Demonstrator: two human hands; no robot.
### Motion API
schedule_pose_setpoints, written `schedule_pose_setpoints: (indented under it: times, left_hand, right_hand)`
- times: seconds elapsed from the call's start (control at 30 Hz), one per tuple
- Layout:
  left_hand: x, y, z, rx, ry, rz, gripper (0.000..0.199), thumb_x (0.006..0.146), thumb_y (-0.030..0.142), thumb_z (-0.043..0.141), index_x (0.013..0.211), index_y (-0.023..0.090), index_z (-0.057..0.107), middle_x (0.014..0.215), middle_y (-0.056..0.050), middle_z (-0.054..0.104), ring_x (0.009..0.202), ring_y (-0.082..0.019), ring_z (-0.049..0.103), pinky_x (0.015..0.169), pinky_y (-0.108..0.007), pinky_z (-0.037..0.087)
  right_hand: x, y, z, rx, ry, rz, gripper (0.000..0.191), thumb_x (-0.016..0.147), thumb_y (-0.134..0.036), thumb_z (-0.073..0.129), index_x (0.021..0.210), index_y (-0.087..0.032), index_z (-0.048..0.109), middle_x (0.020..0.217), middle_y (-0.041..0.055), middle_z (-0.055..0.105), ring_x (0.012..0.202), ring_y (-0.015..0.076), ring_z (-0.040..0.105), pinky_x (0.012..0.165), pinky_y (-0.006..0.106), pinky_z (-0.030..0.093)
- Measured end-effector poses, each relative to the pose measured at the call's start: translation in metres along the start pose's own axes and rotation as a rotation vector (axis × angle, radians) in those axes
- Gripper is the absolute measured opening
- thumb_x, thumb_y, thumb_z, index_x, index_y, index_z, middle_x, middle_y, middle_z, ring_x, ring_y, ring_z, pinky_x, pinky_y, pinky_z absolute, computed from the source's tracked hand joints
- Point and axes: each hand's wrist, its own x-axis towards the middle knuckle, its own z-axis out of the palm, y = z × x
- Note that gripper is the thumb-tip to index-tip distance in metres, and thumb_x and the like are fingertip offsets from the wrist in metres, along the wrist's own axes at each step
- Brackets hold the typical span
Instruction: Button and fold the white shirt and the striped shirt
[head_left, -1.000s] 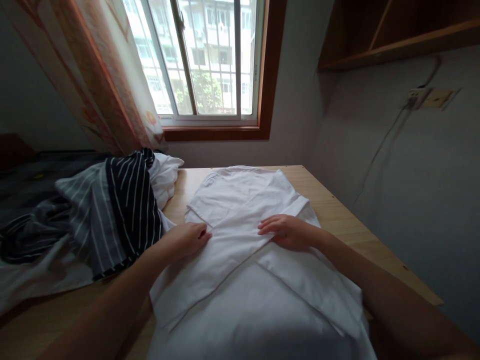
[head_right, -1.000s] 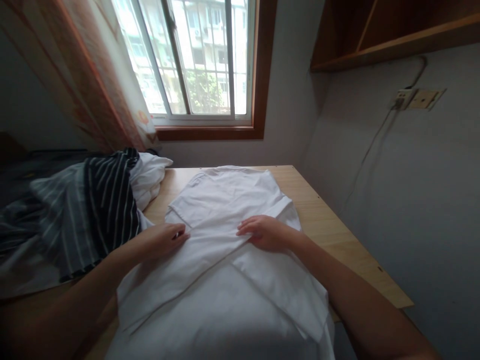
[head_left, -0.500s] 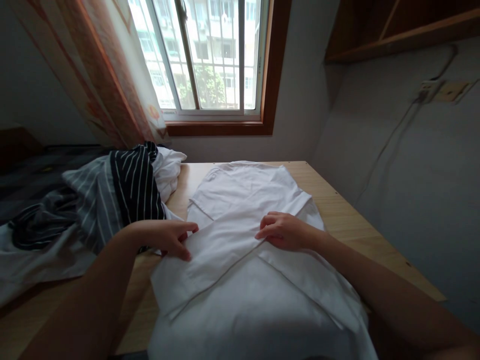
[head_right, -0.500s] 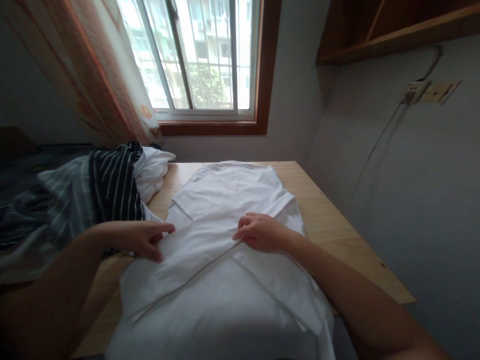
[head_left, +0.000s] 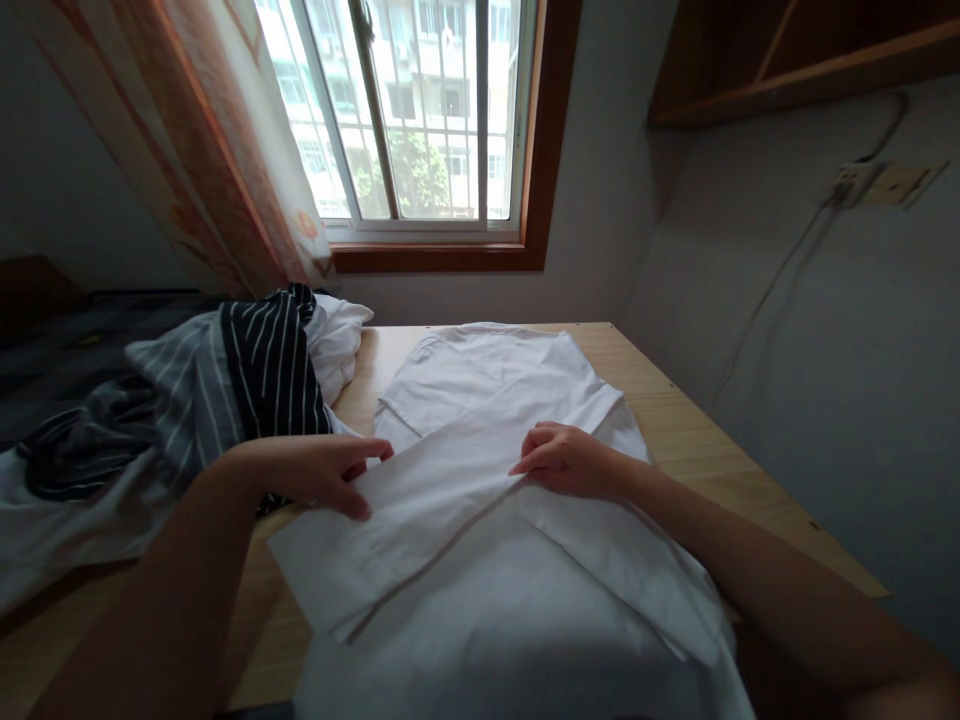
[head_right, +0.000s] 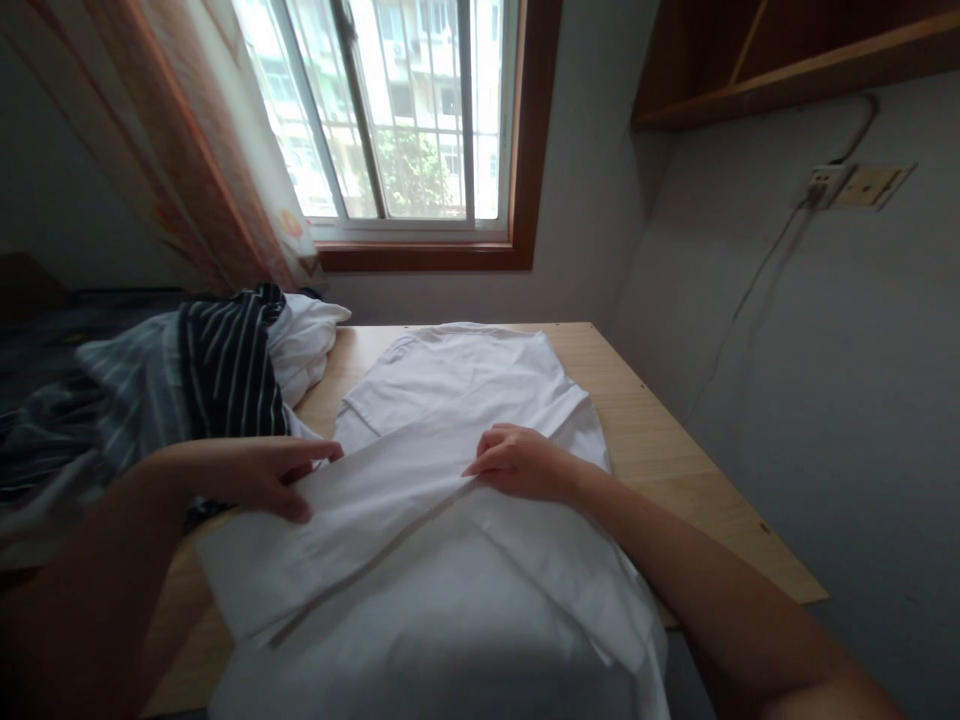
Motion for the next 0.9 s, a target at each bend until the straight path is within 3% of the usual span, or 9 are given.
schedule_pose_setpoints:
  times: [0.1,0.2,0.27,0.33,0.43,0.5,0.57,0.7,0.9]
  left_hand:
    - [0.004,-0.003,0.003,-0.063,-0.064,-0.047,0.068,0.061,0.053,0.073,0.118,0.023,0.052,0.095,-0.004,0.070,0.084,-0.025,0.067,0.066,-0.028,0.051]
    - [0.010,-0.008,0.005,-0.007,-0.008,-0.101,0.064,0.060,0.056,0.073,0.110,0.021,0.054,0.087,-0.003,0.068,0.074,-0.022,0.065,0.060,-0.028,0.048]
    - [0.015,-0.006,0.005,0.048,0.159,-0.086,0.060,0.067,0.062,0.067,0.108,0.020,0.055,0.082,-0.002,0.066,0.068,-0.020,0.063,0.059,-0.028,0.047]
    - [0.022,0.004,0.006,0.120,0.428,-0.030,0.053,0.079,0.062,0.057,0.109,0.019,0.056,0.082,-0.004,0.065,0.068,-0.020,0.062,0.062,-0.030,0.047]
    - [0.038,0.033,0.018,0.166,0.768,0.210,0.035,0.093,0.048,0.045,0.105,0.019,0.060,0.094,-0.008,0.066,0.085,-0.022,0.064,0.077,-0.035,0.051]
    - [0.051,0.053,0.034,0.142,0.754,0.481,0.030,0.098,0.039,0.041,0.106,0.020,0.063,0.109,-0.010,0.066,0.105,-0.022,0.061,0.093,-0.037,0.049]
    - [0.065,0.068,0.055,0.143,0.672,0.624,0.033,0.100,0.034,0.039,0.122,0.022,0.060,0.128,-0.009,0.062,0.123,-0.021,0.054,0.105,-0.038,0.044]
    - [0.083,0.073,0.082,0.232,0.555,0.577,0.048,0.103,0.036,0.034,0.148,0.022,0.040,0.153,-0.008,0.044,0.144,-0.023,0.032,0.119,-0.046,0.027]
    - [0.086,0.067,0.082,0.282,0.495,0.527,0.055,0.102,0.050,0.031,0.152,0.029,0.033,0.160,-0.003,0.030,0.149,-0.024,0.021,0.122,-0.046,0.016]
  right_hand:
    - [0.000,-0.002,0.001,-0.006,-0.039,0.012,0.018,0.087,-0.020,0.066,0.099,-0.024,0.079,0.083,0.0046,0.064,0.078,0.0148,0.057,0.071,0.025,0.045]
    - [0.000,-0.004,0.000,0.005,-0.082,0.039,0.019,0.086,-0.022,0.068,0.101,-0.024,0.078,0.082,0.0037,0.060,0.074,0.0132,0.055,0.067,0.024,0.043]
    - [-0.001,-0.006,-0.002,0.041,-0.119,0.074,0.021,0.086,-0.024,0.068,0.104,-0.024,0.078,0.081,0.0022,0.057,0.069,0.0110,0.053,0.064,0.022,0.042]
    - [-0.001,-0.008,-0.005,0.084,-0.162,0.115,0.024,0.086,-0.027,0.068,0.108,-0.024,0.077,0.081,0.0005,0.055,0.063,0.0087,0.050,0.061,0.021,0.040]
    - [-0.001,-0.012,-0.008,0.124,-0.201,0.169,0.025,0.087,-0.031,0.068,0.110,-0.024,0.076,0.082,-0.0007,0.054,0.060,0.0070,0.048,0.059,0.020,0.039]
    - [0.000,-0.013,-0.010,0.137,-0.199,0.190,0.024,0.089,-0.032,0.065,0.109,-0.023,0.076,0.082,-0.0001,0.055,0.061,0.0074,0.050,0.060,0.020,0.039]
    - [0.001,-0.010,-0.012,0.138,-0.168,0.204,0.025,0.093,-0.034,0.060,0.105,-0.020,0.077,0.079,0.0008,0.057,0.063,0.0087,0.052,0.061,0.021,0.040]
    - [-0.003,0.012,-0.020,0.011,-0.010,0.270,0.026,0.094,-0.032,0.057,0.094,-0.016,0.077,0.078,0.0037,0.063,0.067,0.0124,0.056,0.065,0.023,0.044]
    - [-0.029,0.063,-0.048,-0.358,0.144,0.469,0.022,0.083,-0.014,0.059,0.094,-0.018,0.077,0.098,0.0086,0.073,0.094,0.0215,0.064,0.090,0.033,0.047]
